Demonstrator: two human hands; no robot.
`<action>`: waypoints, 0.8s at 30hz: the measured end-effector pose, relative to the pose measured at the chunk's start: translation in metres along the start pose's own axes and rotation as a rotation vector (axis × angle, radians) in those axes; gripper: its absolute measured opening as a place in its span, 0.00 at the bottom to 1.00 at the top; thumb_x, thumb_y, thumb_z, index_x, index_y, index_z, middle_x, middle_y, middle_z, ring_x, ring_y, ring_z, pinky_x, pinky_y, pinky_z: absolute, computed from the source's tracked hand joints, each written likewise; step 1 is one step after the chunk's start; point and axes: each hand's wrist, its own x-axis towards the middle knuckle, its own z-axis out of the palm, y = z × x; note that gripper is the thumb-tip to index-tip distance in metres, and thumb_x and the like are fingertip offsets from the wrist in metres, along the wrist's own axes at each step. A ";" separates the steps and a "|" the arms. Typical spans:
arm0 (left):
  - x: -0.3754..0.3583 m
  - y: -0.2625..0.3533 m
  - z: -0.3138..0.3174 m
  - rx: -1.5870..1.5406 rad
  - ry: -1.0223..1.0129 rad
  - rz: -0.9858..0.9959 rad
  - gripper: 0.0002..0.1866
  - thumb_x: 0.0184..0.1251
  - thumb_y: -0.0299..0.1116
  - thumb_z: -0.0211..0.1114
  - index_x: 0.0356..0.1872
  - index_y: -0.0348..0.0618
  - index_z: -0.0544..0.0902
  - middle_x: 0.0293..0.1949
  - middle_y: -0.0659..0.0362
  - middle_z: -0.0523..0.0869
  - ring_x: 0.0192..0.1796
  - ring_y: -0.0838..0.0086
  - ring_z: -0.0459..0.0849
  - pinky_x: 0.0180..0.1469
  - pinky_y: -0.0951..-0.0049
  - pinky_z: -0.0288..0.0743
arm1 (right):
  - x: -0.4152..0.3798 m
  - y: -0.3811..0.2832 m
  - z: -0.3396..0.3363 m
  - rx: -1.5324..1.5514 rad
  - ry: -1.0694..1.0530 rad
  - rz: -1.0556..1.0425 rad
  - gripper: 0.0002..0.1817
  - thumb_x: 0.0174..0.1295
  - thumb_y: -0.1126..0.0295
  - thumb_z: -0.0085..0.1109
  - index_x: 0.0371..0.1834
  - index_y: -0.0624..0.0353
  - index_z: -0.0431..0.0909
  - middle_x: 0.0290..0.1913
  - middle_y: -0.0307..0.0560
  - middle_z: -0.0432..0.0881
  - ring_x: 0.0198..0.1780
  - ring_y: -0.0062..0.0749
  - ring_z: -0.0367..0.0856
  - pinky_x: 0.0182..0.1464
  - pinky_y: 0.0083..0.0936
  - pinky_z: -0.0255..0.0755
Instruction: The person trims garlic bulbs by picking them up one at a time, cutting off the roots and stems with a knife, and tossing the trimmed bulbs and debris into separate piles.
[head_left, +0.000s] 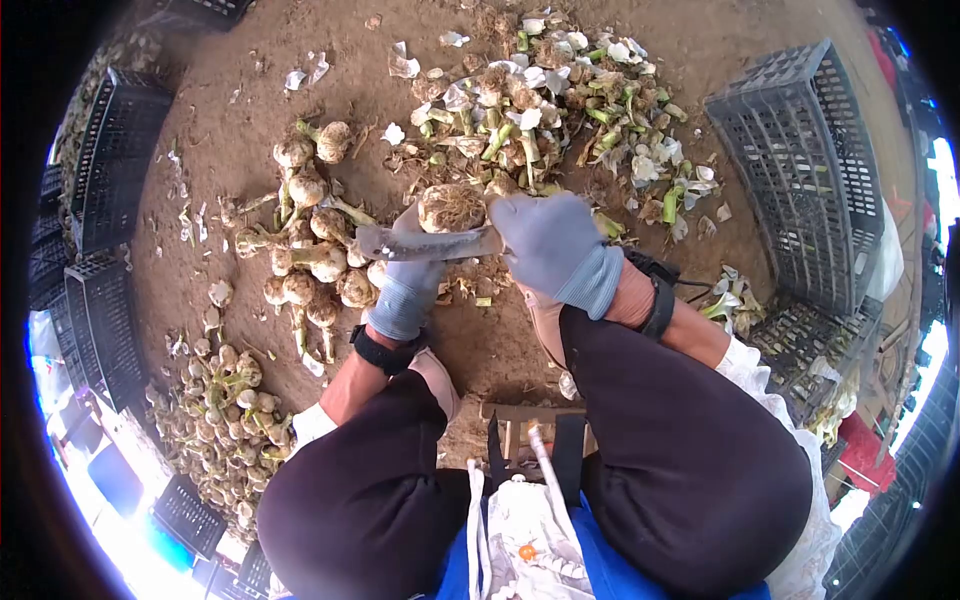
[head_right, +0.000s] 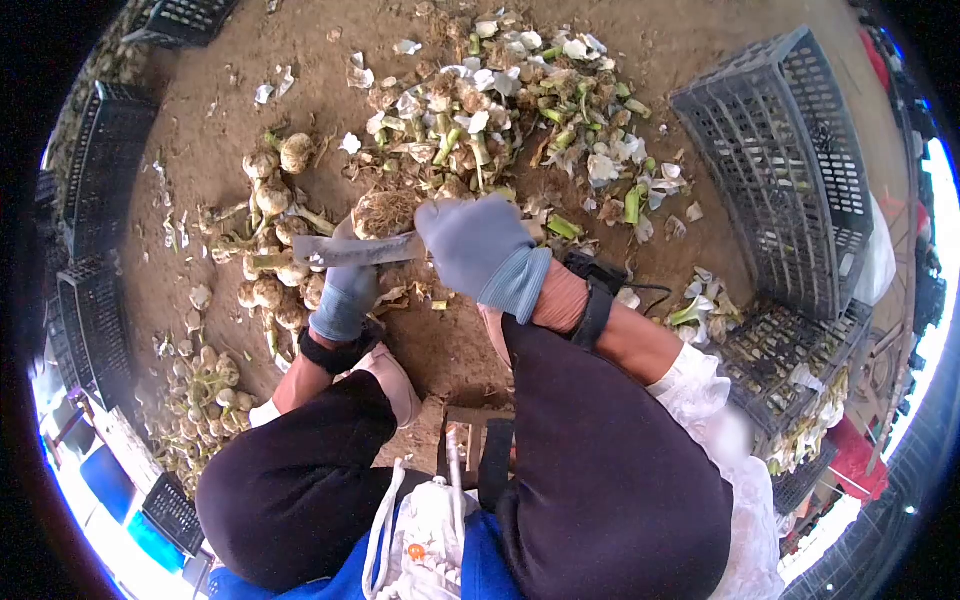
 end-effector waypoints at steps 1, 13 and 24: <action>0.000 0.002 0.003 -0.219 0.051 -0.134 0.18 0.68 0.35 0.52 0.53 0.36 0.72 0.40 0.56 0.84 0.38 0.77 0.84 0.38 0.74 0.79 | 0.001 -0.001 0.002 -0.031 0.001 -0.009 0.08 0.47 0.70 0.55 0.30 0.59 0.71 0.24 0.45 0.76 0.26 0.37 0.80 0.25 0.31 0.72; -0.009 0.005 0.002 -0.269 -0.083 -0.472 0.20 0.54 0.24 0.60 0.51 0.33 0.74 0.42 0.55 0.83 0.41 0.73 0.81 0.44 0.72 0.77 | -0.010 0.016 -0.001 -0.097 0.041 -0.014 0.07 0.46 0.71 0.55 0.29 0.59 0.71 0.21 0.42 0.75 0.23 0.36 0.78 0.23 0.32 0.70; -0.010 -0.005 -0.004 0.115 -0.152 -0.043 0.21 0.59 0.25 0.56 0.55 0.33 0.70 0.47 0.53 0.80 0.45 0.71 0.81 0.48 0.73 0.76 | -0.001 0.022 0.016 0.051 0.136 -0.132 0.05 0.47 0.74 0.52 0.28 0.59 0.70 0.21 0.43 0.74 0.20 0.35 0.76 0.21 0.31 0.69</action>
